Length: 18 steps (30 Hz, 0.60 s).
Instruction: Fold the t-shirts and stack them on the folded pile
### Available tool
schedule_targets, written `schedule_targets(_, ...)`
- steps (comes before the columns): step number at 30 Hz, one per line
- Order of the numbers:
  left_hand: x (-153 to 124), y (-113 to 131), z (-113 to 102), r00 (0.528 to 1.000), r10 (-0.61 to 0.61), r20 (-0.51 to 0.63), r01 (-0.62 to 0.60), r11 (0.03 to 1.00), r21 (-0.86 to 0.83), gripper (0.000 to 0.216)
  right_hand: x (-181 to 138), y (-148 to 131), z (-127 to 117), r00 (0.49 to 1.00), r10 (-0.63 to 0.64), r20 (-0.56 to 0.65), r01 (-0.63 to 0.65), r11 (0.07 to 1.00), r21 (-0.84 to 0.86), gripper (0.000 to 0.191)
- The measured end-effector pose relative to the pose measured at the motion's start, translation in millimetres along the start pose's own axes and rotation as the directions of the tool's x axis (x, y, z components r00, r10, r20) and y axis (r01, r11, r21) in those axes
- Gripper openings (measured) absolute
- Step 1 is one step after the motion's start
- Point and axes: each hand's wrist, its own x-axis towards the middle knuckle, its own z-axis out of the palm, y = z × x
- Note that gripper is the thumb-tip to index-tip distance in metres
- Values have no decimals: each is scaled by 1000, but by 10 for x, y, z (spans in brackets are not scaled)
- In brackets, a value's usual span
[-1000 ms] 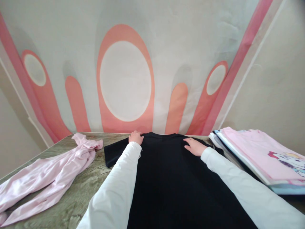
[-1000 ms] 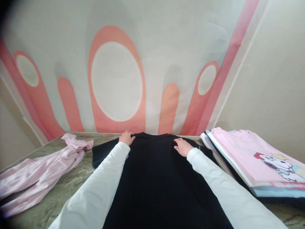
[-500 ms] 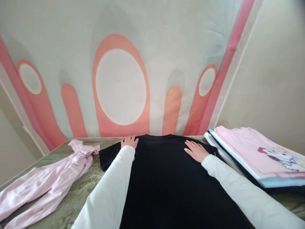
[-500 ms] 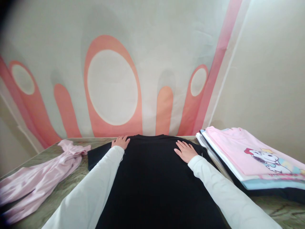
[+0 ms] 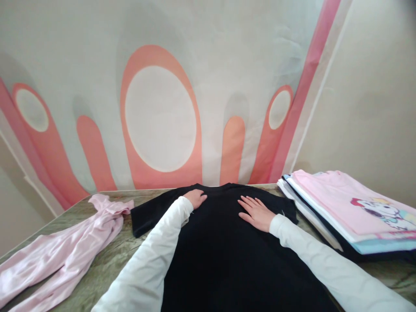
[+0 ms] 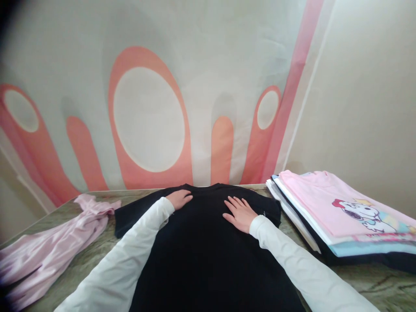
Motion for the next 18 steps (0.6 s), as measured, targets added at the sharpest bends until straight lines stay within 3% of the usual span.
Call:
schedule_targets(4, -20, 176, 278, 1000, 14, 17, -14, 1000, -5, 54, -16, 19, -18, 999, -30, 26, 30, 1000, 8, 67)
schedule_targets(8, -1, 66, 371, 999, -39, -21, 40, 999, 22, 65, -19, 137, -29, 998, -35, 43, 34, 999, 19, 64)
schedule_targets(13, 73, -127, 307, 993, -109, 37, 108, 994, 27, 77, 8, 433, 2, 987, 163, -4, -163, 986, 21, 58)
schedule_targets(18, 53, -173, 252, 992, -113, 59, 110, 992, 57, 79, 13, 771, -56, 918, 372, -135, -363, 928, 89, 49)
